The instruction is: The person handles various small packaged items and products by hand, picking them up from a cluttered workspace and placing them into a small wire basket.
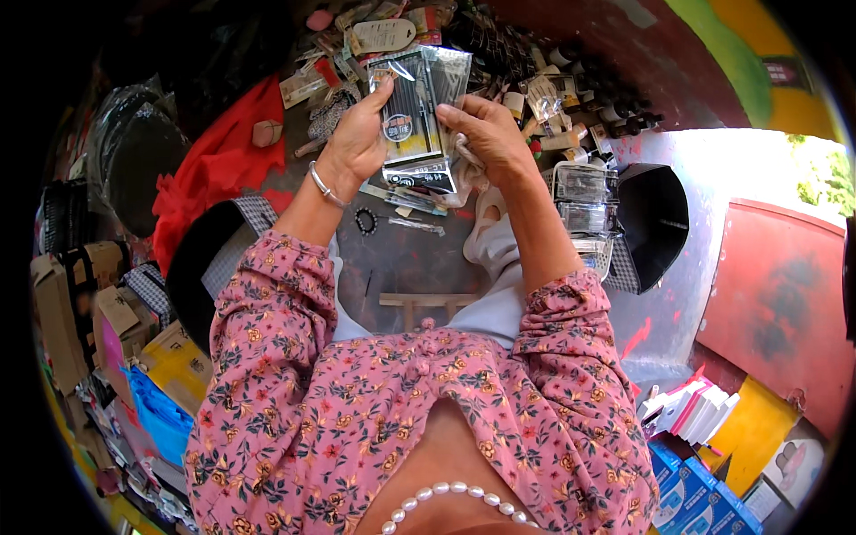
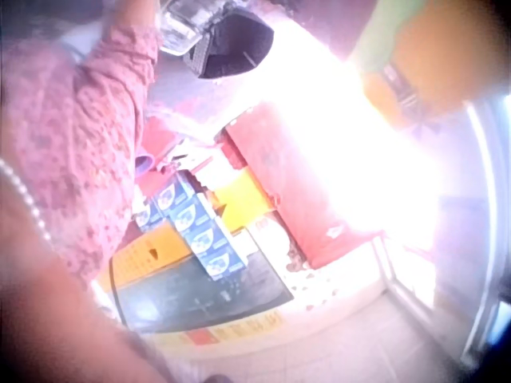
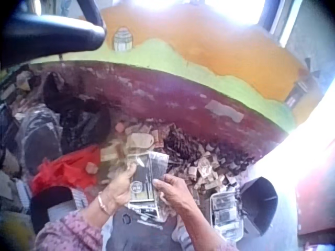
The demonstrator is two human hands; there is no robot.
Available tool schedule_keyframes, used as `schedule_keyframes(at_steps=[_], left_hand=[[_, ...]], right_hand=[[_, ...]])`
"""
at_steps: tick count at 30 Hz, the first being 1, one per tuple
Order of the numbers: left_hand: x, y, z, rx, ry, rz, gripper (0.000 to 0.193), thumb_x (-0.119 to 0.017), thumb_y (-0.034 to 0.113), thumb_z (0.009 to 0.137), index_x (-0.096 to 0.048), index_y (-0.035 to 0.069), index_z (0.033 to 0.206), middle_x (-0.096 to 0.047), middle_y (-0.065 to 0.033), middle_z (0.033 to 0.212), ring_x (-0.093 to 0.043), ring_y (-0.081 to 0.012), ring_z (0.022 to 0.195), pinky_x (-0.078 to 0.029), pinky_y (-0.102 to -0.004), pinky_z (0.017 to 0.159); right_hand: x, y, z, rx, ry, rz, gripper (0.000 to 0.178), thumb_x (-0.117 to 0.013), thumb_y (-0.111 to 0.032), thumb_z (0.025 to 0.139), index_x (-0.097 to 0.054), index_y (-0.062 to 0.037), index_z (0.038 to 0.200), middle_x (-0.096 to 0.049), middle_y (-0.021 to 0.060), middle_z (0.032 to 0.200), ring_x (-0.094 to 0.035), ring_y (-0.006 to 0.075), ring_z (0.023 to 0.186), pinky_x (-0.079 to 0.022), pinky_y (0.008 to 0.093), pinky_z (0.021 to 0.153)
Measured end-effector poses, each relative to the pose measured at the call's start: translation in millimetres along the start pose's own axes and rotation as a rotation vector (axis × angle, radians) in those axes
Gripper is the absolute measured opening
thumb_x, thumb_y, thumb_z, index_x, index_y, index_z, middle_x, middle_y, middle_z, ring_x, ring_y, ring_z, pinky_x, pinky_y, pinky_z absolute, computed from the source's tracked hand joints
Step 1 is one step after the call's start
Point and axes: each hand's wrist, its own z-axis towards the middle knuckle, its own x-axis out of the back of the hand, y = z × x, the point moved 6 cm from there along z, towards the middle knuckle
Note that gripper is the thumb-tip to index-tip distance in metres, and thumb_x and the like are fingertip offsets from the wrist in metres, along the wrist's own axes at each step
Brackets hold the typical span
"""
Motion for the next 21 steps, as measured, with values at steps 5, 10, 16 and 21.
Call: schedule_keyframes(at_steps=[5,10,16,21], left_hand=[[-16.8,8.6,-8.4,-0.019,-0.078,0.030,0.042,-0.034,0.034,0.093,-0.041,0.003,0.120,-0.052,-0.0137,0.116,-0.055,-0.0267,0.101,-0.046,-0.0434,0.086],[-0.1,28.1,-8.2,-0.091,0.025,0.124,0.049,-0.026,0.033,0.095,-0.032,-0.002,0.128,-0.042,-0.0165,0.128,-0.050,-0.0275,0.108,-0.045,-0.0417,0.088],[2.6,0.6,-3.9,-0.058,0.228,0.348,0.038,-0.030,0.029,0.095,-0.043,0.000,0.116,-0.055,-0.0151,0.111,-0.059,-0.0235,0.093,-0.049,-0.0380,0.080],[-8.1,-11.5,-1.6,0.005,0.056,0.099,0.042,-0.039,0.033,0.092,-0.042,0.002,0.120,-0.055,-0.0142,0.112,-0.056,-0.0257,0.100,-0.045,-0.0421,0.088]], right_hand=[[32.0,-8.7,-3.3,0.032,0.110,0.020,0.015,-0.060,-0.015,0.081,-0.059,-0.0035,0.071,-0.057,-0.0016,0.067,-0.049,0.0050,0.057,-0.042,0.0200,0.054],[56.4,-26.5,-13.9,0.032,0.103,0.062,0.014,-0.060,-0.012,0.080,-0.058,-0.0046,0.068,-0.056,-0.0018,0.064,-0.049,0.0051,0.055,-0.042,0.0199,0.053],[30.8,-39.8,-18.7,-0.014,0.086,-0.519,0.014,-0.062,-0.015,0.077,-0.060,-0.0028,0.070,-0.055,-0.0018,0.063,-0.046,0.0039,0.052,-0.036,0.0198,0.049],[4.5,-24.4,-10.6,-0.082,-0.122,-0.075,0.025,-0.062,-0.022,0.078,-0.064,0.0029,0.076,-0.059,0.0012,0.066,-0.051,0.0056,0.058,-0.039,0.0217,0.052]])
